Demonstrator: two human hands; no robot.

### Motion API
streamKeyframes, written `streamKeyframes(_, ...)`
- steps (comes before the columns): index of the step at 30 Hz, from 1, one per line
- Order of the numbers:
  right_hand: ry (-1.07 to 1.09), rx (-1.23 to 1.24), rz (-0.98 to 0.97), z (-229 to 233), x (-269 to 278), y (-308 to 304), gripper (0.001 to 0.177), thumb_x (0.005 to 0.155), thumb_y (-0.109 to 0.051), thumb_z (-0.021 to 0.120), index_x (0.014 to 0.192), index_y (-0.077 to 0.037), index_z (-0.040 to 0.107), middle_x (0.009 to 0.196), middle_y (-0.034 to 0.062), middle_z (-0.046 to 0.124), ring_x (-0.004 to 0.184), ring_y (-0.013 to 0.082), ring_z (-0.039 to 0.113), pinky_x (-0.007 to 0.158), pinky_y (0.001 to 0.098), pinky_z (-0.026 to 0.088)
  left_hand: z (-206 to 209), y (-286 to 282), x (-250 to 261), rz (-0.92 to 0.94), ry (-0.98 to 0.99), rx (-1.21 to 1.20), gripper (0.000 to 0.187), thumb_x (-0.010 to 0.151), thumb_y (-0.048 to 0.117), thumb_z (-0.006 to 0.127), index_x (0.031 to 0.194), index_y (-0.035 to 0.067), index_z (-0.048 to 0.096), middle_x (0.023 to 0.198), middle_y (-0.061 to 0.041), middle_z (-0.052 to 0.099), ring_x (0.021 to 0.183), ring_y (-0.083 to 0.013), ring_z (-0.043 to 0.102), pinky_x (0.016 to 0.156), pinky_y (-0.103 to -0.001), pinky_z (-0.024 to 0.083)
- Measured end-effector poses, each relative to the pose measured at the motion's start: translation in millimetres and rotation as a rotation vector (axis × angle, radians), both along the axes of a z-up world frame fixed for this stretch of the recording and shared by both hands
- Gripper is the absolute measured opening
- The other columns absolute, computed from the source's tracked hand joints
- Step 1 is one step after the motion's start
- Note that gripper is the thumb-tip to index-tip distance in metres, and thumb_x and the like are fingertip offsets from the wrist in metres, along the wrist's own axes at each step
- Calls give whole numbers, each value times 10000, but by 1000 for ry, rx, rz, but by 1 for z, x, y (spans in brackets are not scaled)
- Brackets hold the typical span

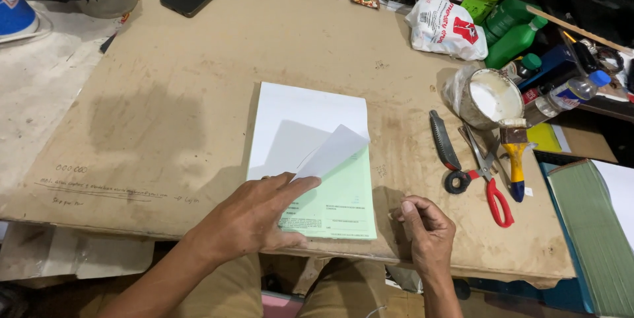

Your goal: Reviewing a stack of printed pages and using a calculator to sum or verify values.

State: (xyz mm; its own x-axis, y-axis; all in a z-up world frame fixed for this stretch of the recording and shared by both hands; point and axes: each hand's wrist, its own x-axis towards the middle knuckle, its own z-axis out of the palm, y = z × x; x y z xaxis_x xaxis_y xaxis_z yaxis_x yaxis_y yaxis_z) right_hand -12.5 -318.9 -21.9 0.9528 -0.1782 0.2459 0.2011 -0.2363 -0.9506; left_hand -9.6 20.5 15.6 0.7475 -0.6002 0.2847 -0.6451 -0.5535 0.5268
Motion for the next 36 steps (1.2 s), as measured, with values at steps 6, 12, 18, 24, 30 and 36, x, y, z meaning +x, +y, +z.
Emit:
streamKeyframes(6, -2, 5, 16, 3, -1, 2, 163, 979, -152, 672, 993, -2, 734, 736, 86, 700, 725, 160, 659, 773, 319, 605, -5, 5, 0, -49, -90, -197, 959, 804, 337, 939, 1557, 135, 381, 1054, -119, 617, 726, -241, 510, 627, -385, 477)
streamKeyframes(12, -10, -9, 18, 5, -1, 3, 161, 975, -164, 679, 972, -11, 731, 734, 88, 712, 725, 161, 677, 780, 320, 615, -6, 7, 2, -62, -101, -189, 936, 842, 411, 913, 1565, 174, 369, 893, -50, 484, 672, -211, 408, 556, -369, 399)
streamKeyframes(18, 19, -35, -24, 6, -1, 3, 185, 979, -189, 676, 983, -17, 741, 737, 85, 705, 730, 160, 666, 781, 317, 594, 1, 8, 0, -56, -88, -215, 726, 955, 395, 775, 1542, 194, 400, 877, -57, 545, 631, -198, 443, 540, -355, 405)
streamKeyframes(24, 35, 406, -33, -10, 5, -8, 105, 992, -149, 677, 960, -49, 676, 741, 89, 628, 692, 187, 599, 694, 351, 539, -8, 1, 2, 37, -143, -179, 628, 928, 333, 807, 1454, 229, 479, 986, -44, 663, 656, -199, 592, 504, -346, 497)
streamKeyframes(30, -282, -91, 248, 78, -92, 40, 100, 956, -33, 579, 992, 49, 621, 729, 135, 530, 620, 220, 590, 599, 316, 511, -15, 3, 6, 60, -41, -173, 575, 895, -62, 623, 1405, 187, 531, 838, -25, 608, 582, -165, 519, 472, -287, 445)
streamKeyframes(36, -330, -391, 149, 120, -98, 57, 75, 895, -72, 657, 905, -7, 693, 728, 99, 615, 603, 187, 619, 607, 278, 517, 10, 9, 11, 76, 283, -387, 507, 895, -54, 471, 1335, 102, 669, 974, -201, 765, 749, -325, 720, 712, -479, 605)
